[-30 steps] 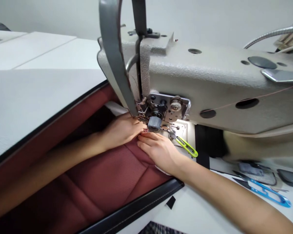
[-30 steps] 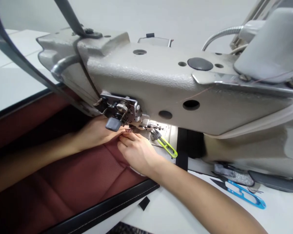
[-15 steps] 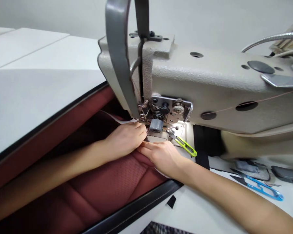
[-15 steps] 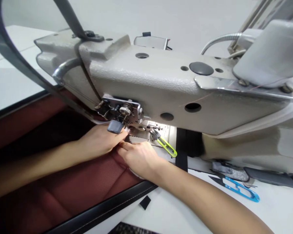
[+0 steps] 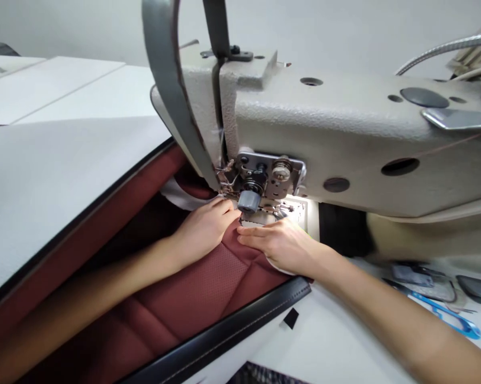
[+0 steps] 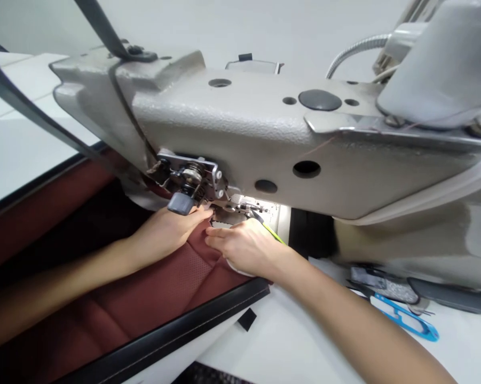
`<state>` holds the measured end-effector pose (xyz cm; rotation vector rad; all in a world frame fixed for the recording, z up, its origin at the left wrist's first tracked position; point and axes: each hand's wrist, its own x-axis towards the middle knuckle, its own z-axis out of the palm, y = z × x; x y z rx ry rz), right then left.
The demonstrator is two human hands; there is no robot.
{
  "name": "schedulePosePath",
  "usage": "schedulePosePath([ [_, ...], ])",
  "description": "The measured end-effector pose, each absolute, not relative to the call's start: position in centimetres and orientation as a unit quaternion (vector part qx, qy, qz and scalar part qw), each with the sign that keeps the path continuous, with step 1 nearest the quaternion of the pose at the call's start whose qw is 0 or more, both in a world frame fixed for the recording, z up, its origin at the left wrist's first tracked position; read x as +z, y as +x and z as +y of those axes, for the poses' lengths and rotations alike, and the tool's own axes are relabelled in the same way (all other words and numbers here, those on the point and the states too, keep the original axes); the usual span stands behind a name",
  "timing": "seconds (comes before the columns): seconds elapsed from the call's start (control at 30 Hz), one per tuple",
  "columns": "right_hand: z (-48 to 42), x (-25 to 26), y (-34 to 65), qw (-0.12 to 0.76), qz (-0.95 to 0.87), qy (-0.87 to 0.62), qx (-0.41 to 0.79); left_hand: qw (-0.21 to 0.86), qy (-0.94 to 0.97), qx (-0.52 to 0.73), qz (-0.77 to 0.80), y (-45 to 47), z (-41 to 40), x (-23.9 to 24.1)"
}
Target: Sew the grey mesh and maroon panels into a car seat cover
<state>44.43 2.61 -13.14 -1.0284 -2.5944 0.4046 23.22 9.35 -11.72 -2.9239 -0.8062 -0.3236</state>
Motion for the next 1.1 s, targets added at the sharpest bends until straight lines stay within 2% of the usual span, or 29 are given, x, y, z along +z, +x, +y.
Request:
schedulePosePath([
  [0.37,3.2,-13.7,45.2,0.182,-0.905,-0.343,0.174,0.083,-0.955,-0.151,-0.242,21.9,11.7,-10.6],
  [0.6,3.4,-13.9,45.3,0.19,-0.899,-0.349,0.186,-0.033,-0.979,-0.056,-0.196,21.9,12.5,-9.6],
  [0.8,3.8,-14.0,45.7,0.202,-0.896,-0.336,0.207,0.032,-0.974,-0.034,-0.223,22.5,9.7,-10.1],
  [1.1,4.2,-13.5,45.9,0.217,-0.878,-0.378,0.196,0.062,-0.968,-0.02,-0.242,23.1,9.9,-9.8],
])
